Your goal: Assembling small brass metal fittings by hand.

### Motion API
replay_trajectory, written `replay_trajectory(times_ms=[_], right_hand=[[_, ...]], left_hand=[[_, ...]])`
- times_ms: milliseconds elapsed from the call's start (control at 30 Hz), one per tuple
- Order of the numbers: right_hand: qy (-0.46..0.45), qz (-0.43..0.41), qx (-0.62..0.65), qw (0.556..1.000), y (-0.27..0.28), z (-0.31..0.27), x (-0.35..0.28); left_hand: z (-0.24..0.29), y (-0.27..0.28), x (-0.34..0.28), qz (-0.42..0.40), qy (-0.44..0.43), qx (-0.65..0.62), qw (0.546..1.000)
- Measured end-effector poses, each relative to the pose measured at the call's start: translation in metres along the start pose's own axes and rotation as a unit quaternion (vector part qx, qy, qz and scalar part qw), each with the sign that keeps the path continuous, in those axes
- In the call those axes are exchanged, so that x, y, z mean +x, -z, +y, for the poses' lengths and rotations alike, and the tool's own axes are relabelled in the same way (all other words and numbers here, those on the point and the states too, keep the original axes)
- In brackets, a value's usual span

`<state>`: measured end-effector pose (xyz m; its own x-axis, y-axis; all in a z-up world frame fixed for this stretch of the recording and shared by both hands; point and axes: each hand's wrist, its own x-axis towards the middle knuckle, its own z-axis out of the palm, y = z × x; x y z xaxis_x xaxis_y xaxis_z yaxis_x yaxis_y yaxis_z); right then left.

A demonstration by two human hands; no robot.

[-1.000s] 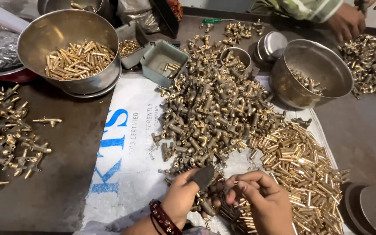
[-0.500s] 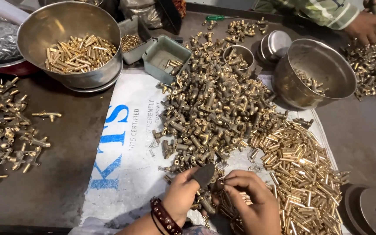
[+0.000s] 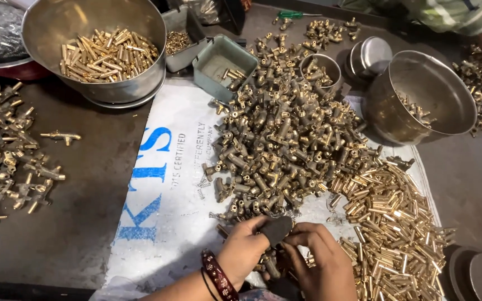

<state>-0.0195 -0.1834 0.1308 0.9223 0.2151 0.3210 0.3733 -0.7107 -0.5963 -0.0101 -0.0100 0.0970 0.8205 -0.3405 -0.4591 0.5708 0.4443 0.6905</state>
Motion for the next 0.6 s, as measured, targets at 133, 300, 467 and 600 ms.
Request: replay_trajectory(times_ms=[133, 300, 467, 600], right_hand=[[-0.105, -0.009, 0.137, 0.985, 0.002, 0.028, -0.006], [-0.206, -0.067, 0.170, 0.961, -0.005, 0.027, -0.010], [-0.064, -0.284, 0.110, 0.950, -0.028, -0.016, -0.008], [0.099, -0.423, 0.016, 0.900, -0.038, -0.037, 0.002]], left_hand=[[0.013, 0.000, -0.007, -0.023, 0.037, -0.085, 0.995], [0.023, 0.017, -0.010, -0.057, -0.021, -0.140, 0.988], [0.039, 0.024, -0.024, -0.013, -0.026, -0.178, 0.984], [0.047, 0.028, -0.034, 0.023, -0.035, -0.197, 0.979]])
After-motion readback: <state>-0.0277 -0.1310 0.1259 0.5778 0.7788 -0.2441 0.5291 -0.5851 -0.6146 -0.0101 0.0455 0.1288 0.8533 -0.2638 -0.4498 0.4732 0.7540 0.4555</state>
